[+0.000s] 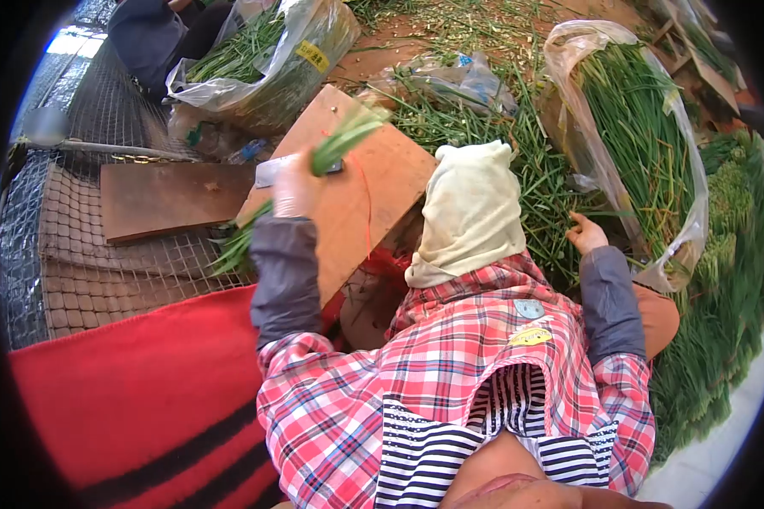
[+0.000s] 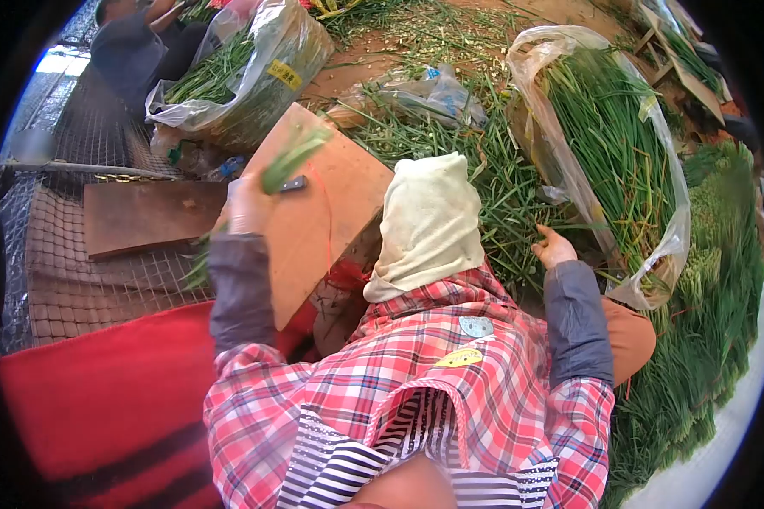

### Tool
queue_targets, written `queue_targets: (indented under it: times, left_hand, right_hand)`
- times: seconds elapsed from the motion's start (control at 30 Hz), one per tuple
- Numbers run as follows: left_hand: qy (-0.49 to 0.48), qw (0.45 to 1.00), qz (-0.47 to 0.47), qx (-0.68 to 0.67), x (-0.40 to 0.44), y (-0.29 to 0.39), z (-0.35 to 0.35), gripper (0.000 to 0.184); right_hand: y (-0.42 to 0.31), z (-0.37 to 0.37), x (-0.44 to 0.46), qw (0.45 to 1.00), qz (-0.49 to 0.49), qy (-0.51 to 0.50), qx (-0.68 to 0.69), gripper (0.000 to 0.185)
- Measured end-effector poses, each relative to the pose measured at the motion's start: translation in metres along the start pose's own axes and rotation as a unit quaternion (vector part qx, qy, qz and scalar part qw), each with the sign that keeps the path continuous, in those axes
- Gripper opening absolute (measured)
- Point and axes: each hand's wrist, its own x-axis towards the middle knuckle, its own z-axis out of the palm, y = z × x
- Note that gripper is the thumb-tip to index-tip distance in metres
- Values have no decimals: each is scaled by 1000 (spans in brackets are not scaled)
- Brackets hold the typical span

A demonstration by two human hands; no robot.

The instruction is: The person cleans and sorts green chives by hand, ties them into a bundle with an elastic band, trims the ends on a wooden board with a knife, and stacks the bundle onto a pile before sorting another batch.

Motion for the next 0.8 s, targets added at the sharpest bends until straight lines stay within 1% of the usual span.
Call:
queue_targets:
  times: [0.07, 0.13, 0.17, 0.2, 0.27, 0.37, 0.47, 0.5, 0.53, 0.57, 0.6, 0.63, 0.67, 0.73, 0.77, 0.8]
  left_hand:
    - [-112, 989, -79, -47, 0, -9, 61, 42]
    - [-141, 989, -35, -29, 2, -14, 100, 50]
    - [-153, 987, -47, -17, 2, -16, 110, 57]
    - [-149, 987, -63, -11, 4, -9, 108, 58]
    - [-143, 985, -99, 7, 5, -1, 105, 60]
    - [-123, 988, -94, -18, -1, -10, 110, 61]
    - [-81, 991, -103, 15, -2, -15, 116, 60]
    - [-49, 994, -98, 13, -1, -19, 118, 55]
    - [-59, 993, -101, 30, 2, -24, 118, 50]
    - [-70, 994, -88, 14, 3, -22, 108, 46]
    - [-74, 992, -97, -43, 4, -20, 101, 48]
    - [-64, 995, -78, -27, 0, -27, 110, 41]
    - [-86, 989, -79, -86, -3, -30, 116, 57]
    - [-86, 989, -50, -112, -8, -32, 103, 71]
    - [-58, 996, -34, -64, -14, -34, 102, 77]
    - [-47, 993, -22, -105, -19, -40, 103, 78]
  right_hand:
    - [7, 6, -8, 1000, 15, -17, 2, 59]
    - [21, 15, -13, 999, 31, -40, 3, 60]
    - [23, 17, -19, 997, 47, -55, 1, 58]
    - [29, 20, -26, 998, 46, -45, -10, 55]
    - [29, 24, -38, 995, 79, -60, 10, 54]
    - [10, 21, -50, 990, 120, -72, -20, 51]
    - [7, 22, -50, 994, 87, -56, -31, 49]
    - [4, 20, -51, 995, 68, -63, -25, 49]
    - [-1, 17, -52, 996, 53, -67, -18, 48]
    - [-7, 9, -56, 997, 47, -62, -9, 47]
    - [-8, 0, -57, 998, 5, -57, 24, 46]
    - [-3, -4, -54, 997, -49, -15, 51, 43]
    - [-1, -11, -55, 992, -79, 27, 95, 39]
    - [-30, -56, -66, 987, -56, 99, 117, 31]
    - [-20, -70, -62, 983, -38, 111, 139, 29]
    - [-2, -78, -52, 945, -56, 111, 302, 26]
